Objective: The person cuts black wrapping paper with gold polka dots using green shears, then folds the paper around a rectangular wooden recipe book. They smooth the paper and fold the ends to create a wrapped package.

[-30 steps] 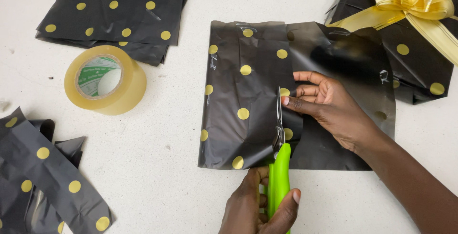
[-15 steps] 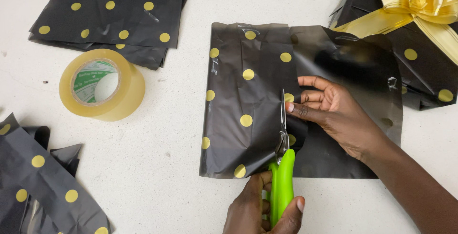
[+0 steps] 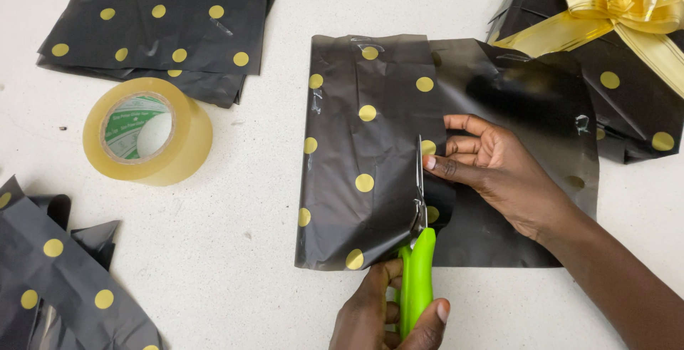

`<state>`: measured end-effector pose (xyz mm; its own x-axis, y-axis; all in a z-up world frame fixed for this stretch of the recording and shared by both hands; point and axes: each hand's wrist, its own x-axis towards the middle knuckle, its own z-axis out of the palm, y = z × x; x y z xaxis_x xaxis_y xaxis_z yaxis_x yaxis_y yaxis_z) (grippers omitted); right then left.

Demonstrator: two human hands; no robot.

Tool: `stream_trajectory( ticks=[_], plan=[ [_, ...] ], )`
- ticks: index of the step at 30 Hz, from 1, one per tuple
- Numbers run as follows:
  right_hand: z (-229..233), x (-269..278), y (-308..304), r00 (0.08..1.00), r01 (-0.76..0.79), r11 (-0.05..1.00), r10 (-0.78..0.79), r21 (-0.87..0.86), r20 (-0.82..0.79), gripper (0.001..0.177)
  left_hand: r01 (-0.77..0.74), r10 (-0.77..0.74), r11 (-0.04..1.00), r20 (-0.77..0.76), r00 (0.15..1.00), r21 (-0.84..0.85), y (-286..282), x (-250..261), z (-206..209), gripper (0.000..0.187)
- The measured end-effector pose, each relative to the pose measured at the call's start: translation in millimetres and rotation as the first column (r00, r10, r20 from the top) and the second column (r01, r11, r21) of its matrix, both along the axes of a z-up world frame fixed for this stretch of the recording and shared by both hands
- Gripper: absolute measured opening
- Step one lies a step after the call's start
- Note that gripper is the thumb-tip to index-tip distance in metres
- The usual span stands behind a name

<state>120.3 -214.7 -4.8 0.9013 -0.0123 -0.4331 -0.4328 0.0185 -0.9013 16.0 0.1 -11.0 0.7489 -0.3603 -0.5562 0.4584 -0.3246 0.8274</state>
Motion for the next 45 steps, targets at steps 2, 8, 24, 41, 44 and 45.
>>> stream_trajectory(
  ticks=[2, 8, 24, 41, 44, 45],
  plan=[
    [1, -1, 1, 1.0, -0.005, 1.0, 0.005, 0.018, 0.013, 0.085, 0.002, -0.002, 1.0, -0.026, 1.0, 0.0, 0, 1, 1, 0.071],
    [4, -1, 2, 1.0, -0.002, 1.0, 0.002, -0.003, 0.002, 0.085, -0.009, 0.009, 1.0, -0.056, 0.998, -0.005, 1, 4, 6, 0.067],
    [5, -9, 1, 0.999, -0.029, 1.0, 0.029, -0.009, 0.02, 0.081, -0.092, 0.067, 0.991, -0.243, 0.968, -0.092, 10, 5, 20, 0.063],
    [5, -19, 1, 0.992, -0.119, 0.993, 0.119, -0.002, 0.028, 0.046, -0.086, 0.08, 0.995, -0.131, 0.988, -0.04, -1, -3, 27, 0.056],
    [3, -17, -1, 0.992, -0.123, 0.99, 0.125, -0.071, 0.025, 0.047, -0.099, 0.09, 0.993, -0.132, 0.987, -0.062, -1, -3, 32, 0.056],
    [2, -16, -2, 0.993, -0.117, 0.988, 0.12, -0.099, 0.022, 0.047, -0.105, 0.095, 0.992, -0.13, 0.987, -0.074, -1, -4, 33, 0.056]
  ],
)
